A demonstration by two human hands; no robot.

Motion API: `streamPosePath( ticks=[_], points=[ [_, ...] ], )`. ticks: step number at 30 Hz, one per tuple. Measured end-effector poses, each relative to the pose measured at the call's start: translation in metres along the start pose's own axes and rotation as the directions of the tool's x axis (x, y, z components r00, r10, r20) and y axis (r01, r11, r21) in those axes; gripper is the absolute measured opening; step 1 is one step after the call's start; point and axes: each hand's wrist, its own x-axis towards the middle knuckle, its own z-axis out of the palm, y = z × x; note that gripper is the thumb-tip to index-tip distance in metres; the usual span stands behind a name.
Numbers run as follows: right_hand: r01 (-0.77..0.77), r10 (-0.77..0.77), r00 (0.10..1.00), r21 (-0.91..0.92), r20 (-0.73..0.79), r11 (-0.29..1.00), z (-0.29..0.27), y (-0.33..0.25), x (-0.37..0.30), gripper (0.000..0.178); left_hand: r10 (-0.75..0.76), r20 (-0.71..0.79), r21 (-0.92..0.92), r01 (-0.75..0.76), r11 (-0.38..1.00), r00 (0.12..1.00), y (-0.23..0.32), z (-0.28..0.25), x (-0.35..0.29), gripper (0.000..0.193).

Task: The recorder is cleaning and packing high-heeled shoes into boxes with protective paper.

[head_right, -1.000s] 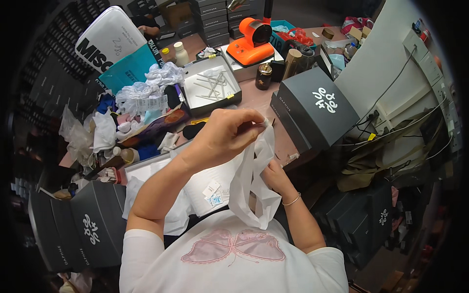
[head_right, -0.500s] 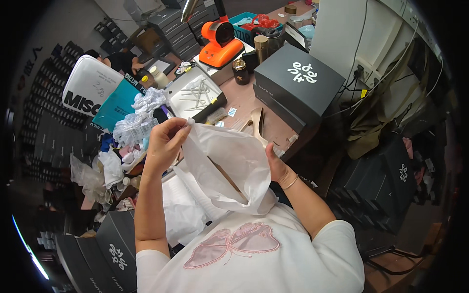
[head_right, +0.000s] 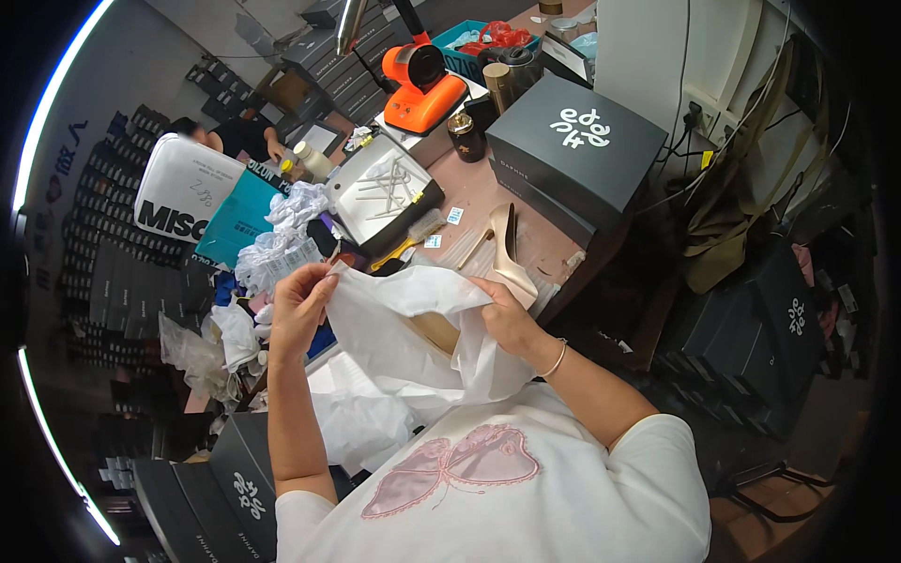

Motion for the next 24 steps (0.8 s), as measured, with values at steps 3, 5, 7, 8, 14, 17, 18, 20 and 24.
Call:
streamPosePath(
  ticks=[3,5,7,8,14,17,18,20,24],
  points=[
    [-0.005,0.028,0.978,-0.112,0.208,0.994,0.039,-0.058,-0.011,0.059,0.042,0.098,-0.051,-0.037,0.998,0.994,0.011,0.028,-0.013,0.008],
    [0.106,-0.066,0.971,-0.166,0.232,0.980,0.068,-0.077,-0.020,0.066,0.248,0.243,0.094,-0.277,0.956,0.938,0.024,0.057,-0.023,0.013],
    [0.560,-0.389,0.826,-0.515,0.409,0.649,0.071,-0.073,-0.013,0.056,0.425,0.431,0.075,-0.501,0.862,0.796,0.042,0.083,-0.028,0.023],
    [0.482,-0.320,0.870,-0.508,0.375,0.714,0.061,-0.077,-0.016,0.049,0.444,0.476,0.030,-0.519,0.854,0.759,0.045,0.092,-0.028,0.025],
    [0.234,-0.239,0.971,-0.100,-0.033,0.967,-0.037,-0.142,-0.099,0.023,0.064,0.137,-0.064,-0.055,0.996,0.988,-0.047,0.135,0.060,0.051],
    [0.222,-0.230,0.973,-0.153,-0.035,0.963,-0.047,-0.150,-0.112,0.028,0.096,0.155,0.256,-0.133,0.957,0.983,-0.160,0.230,0.097,0.066],
    [0.218,-0.244,0.968,-0.278,-0.064,0.936,-0.045,-0.151,-0.110,0.031,0.103,0.098,0.357,-0.131,0.925,0.990,-0.179,0.253,0.105,0.068],
    [0.200,-0.288,0.953,-0.516,-0.095,0.833,-0.044,-0.155,-0.103,0.038,-0.195,0.110,0.412,0.134,0.901,0.975,-0.196,0.274,0.117,0.064],
    [0.210,-0.376,0.891,-0.506,-0.252,0.836,-0.079,-0.154,-0.111,0.052,-0.040,-0.030,0.250,0.046,0.967,0.999,-0.239,0.275,0.124,0.060]
  ],
)
